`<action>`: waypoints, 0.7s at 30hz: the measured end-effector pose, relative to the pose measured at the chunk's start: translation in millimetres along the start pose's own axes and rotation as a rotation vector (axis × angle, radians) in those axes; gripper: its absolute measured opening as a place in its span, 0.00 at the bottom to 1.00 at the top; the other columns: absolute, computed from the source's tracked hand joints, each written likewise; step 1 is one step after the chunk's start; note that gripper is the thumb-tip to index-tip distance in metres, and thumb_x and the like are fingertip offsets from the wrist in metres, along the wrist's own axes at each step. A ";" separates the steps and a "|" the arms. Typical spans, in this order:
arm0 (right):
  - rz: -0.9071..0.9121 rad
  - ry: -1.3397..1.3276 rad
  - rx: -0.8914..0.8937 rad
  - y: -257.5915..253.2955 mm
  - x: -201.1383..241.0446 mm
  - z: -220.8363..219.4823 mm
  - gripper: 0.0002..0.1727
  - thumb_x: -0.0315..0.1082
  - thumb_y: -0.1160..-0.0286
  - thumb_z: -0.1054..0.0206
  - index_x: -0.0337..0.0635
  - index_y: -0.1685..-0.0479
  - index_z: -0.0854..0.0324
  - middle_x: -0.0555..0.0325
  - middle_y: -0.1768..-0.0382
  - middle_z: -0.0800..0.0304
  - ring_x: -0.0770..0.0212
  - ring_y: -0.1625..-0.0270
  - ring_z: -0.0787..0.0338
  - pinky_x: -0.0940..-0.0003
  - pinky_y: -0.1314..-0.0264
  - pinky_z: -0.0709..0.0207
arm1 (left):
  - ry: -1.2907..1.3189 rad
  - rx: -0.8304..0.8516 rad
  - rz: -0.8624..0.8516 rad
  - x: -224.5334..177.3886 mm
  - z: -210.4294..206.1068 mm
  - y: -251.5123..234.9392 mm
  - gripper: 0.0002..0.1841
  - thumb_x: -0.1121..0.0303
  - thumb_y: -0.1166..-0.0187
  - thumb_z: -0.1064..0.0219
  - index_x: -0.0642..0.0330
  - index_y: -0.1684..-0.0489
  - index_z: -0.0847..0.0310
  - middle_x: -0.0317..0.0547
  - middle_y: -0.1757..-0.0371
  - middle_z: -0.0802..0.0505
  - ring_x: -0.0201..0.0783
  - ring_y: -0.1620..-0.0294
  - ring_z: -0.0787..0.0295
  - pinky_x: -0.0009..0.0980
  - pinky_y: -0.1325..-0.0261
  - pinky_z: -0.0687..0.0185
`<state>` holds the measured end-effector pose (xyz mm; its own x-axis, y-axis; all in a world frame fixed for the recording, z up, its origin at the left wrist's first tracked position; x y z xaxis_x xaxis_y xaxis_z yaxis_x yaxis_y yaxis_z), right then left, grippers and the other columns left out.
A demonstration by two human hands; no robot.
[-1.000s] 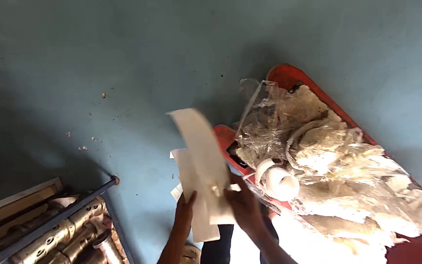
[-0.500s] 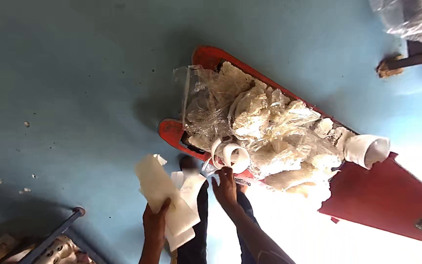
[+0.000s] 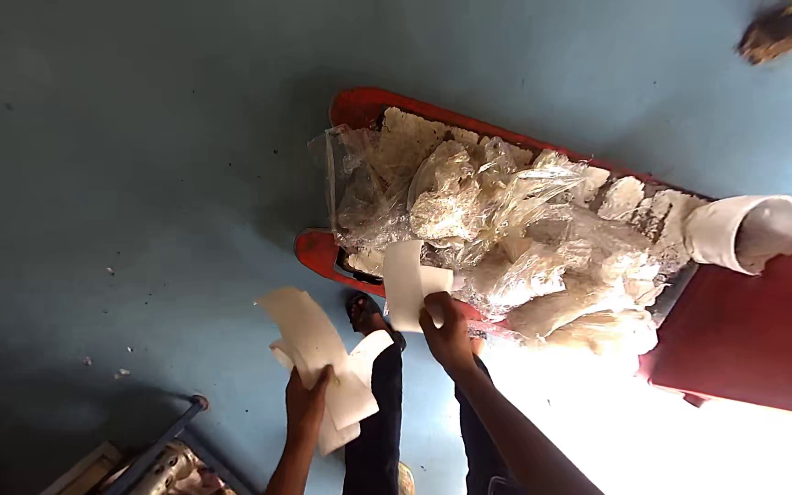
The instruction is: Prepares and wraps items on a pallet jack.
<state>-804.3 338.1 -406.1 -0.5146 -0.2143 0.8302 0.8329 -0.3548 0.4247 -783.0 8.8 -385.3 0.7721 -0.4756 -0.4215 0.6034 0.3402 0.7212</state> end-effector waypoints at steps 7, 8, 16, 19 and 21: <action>-0.281 -0.460 0.184 41.9 -11.4 5.5 0.39 0.29 0.35 0.31 0.37 0.18 0.39 0.43 0.42 0.11 0.54 0.44 0.08 0.53 0.41 0.13 | 0.185 0.251 -0.045 -68.5 -94.4 46.9 0.28 0.57 0.07 0.53 0.72 0.20 0.32 0.60 0.29 0.16 0.39 0.30 0.16 0.37 0.26 0.20; -0.294 -0.368 0.214 46.9 -19.0 7.3 0.39 0.30 0.32 0.31 0.37 0.16 0.39 0.40 0.41 0.12 0.50 0.42 0.09 0.50 0.38 0.15 | 0.224 0.296 -0.018 -72.5 -106.1 55.2 0.32 0.51 0.05 0.60 0.72 0.17 0.37 0.62 0.25 0.19 0.40 0.26 0.19 0.38 0.23 0.23; -0.328 -0.105 0.577 81.4 -34.9 35.5 0.43 0.34 0.23 0.32 0.40 0.07 0.48 0.34 0.31 0.16 0.39 0.30 0.13 0.41 0.24 0.25 | -0.052 0.289 -0.020 -60.7 -153.4 94.8 0.34 0.72 0.37 0.19 0.74 0.29 0.26 0.61 0.39 0.10 0.45 0.38 0.11 0.43 0.33 0.14; -0.209 -0.192 0.344 54.1 -49.2 115.3 0.30 0.30 0.24 0.33 0.33 0.20 0.29 0.39 0.42 0.11 0.47 0.44 0.08 0.51 0.37 0.16 | -0.132 0.300 -0.047 -61.9 -164.9 105.0 0.35 0.74 0.33 0.21 0.78 0.25 0.32 0.67 0.37 0.14 0.47 0.37 0.13 0.44 0.31 0.16; -0.219 -0.147 0.028 26.9 -80.7 207.7 0.21 0.28 0.23 0.35 0.30 0.32 0.20 0.41 0.45 0.09 0.52 0.48 0.08 0.56 0.40 0.14 | -0.164 0.298 -0.053 -58.9 -164.3 108.6 0.38 0.73 0.33 0.22 0.77 0.22 0.36 0.66 0.34 0.15 0.45 0.36 0.14 0.42 0.31 0.17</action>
<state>-698.1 534.9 -386.7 -0.6495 0.0002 0.7604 0.7115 -0.3527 0.6078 -730.1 207.0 -372.5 0.6841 -0.6186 -0.3865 0.5384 0.0707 0.8397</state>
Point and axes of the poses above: each hand's wrist, its own y-axis away from the middle knuckle, its own z-axis out of the back of the hand, x = y × z, the point moved 9 cm from there along -y, towards the middle knuckle
